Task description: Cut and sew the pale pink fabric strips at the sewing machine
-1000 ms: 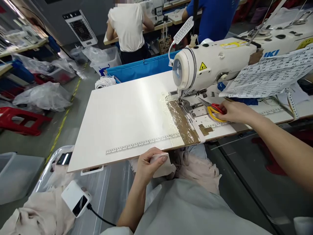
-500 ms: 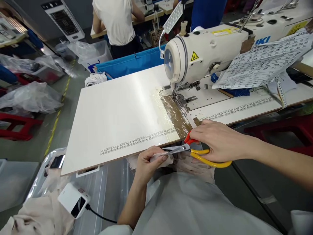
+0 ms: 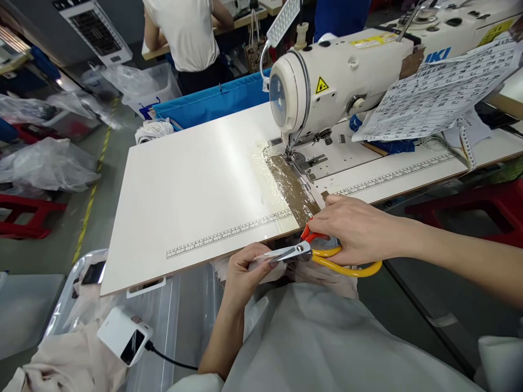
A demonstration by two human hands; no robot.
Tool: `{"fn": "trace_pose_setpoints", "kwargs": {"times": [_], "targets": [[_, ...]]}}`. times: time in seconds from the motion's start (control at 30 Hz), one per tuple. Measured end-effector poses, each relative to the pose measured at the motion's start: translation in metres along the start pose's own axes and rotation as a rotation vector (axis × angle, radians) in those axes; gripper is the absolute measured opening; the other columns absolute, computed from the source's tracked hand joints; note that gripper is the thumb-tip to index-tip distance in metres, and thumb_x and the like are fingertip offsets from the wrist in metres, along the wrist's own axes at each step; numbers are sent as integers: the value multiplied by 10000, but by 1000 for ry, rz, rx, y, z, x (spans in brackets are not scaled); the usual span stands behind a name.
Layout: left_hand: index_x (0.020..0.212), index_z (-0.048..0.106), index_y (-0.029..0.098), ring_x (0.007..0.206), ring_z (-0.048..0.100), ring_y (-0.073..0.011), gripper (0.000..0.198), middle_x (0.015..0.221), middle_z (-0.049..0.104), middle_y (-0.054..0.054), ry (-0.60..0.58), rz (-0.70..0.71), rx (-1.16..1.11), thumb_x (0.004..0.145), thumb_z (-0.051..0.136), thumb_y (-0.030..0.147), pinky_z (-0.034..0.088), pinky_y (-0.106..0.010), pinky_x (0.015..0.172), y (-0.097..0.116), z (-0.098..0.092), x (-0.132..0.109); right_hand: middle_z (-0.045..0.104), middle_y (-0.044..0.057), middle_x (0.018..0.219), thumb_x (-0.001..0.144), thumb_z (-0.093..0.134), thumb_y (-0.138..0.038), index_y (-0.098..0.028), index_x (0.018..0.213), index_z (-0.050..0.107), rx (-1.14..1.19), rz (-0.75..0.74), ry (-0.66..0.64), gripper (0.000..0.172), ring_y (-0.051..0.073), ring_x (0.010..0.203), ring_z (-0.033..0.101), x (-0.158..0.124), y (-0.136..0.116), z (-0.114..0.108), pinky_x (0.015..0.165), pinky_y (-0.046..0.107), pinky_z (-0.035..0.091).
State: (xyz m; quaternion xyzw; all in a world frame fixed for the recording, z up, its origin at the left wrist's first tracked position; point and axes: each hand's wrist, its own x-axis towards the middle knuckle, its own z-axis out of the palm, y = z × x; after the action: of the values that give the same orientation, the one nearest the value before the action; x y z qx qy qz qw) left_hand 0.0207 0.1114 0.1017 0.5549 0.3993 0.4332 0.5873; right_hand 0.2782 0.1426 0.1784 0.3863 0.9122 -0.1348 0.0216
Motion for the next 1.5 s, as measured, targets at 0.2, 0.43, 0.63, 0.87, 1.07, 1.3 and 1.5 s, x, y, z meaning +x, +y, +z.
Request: {"fn": "trace_pose_setpoints", "kwargs": {"times": [0.2,0.43,0.63,0.87,1.07,1.3,1.5], "targets": [[764,789,208,723,598,-178,163,773,686,-64,-4,-21,4,818,760,359,462,-278,634,-3,-2,-2,574,9,602,844,526,-325,-191,683,486,-32,-1,11,213,161,504,415,-4,3,8,657,314,233],[689,773,205,650,553,-161,236,731,670,-57,-26,-59,-25,770,789,425,421,-273,578,-5,2,1,591,27,675,865,515,-409,-185,751,503,-20,-27,71,251,180,595,496,1,-3,14,699,322,250],[678,773,206,672,553,-175,229,723,660,-61,-27,-112,-38,740,808,423,433,-291,602,-6,3,0,574,19,605,832,505,-347,-185,684,500,4,-32,55,219,150,508,410,0,-1,18,683,329,261],[637,750,187,650,511,-156,284,706,618,-50,-25,-216,-64,730,812,448,393,-281,577,-1,5,1,568,8,609,871,466,-326,-182,708,487,-41,-14,24,218,142,499,380,-5,4,27,667,322,245],[591,717,188,609,443,-138,320,593,487,-10,-43,-228,-59,720,820,463,359,-276,561,-2,5,2,577,14,643,891,462,-395,-185,728,482,17,-27,10,267,154,538,427,0,5,24,704,330,270],[565,698,188,594,415,-123,341,606,474,-4,-90,-235,-82,717,819,467,347,-272,557,0,5,4,578,22,645,881,476,-406,-186,705,470,58,-68,31,281,151,541,414,11,2,23,704,331,274],[598,702,178,622,448,-138,354,649,526,-25,-105,-270,-75,703,821,494,358,-277,562,-3,4,4,599,24,633,904,498,-414,-185,694,526,115,-77,13,312,156,534,434,12,2,26,722,334,300]]}}
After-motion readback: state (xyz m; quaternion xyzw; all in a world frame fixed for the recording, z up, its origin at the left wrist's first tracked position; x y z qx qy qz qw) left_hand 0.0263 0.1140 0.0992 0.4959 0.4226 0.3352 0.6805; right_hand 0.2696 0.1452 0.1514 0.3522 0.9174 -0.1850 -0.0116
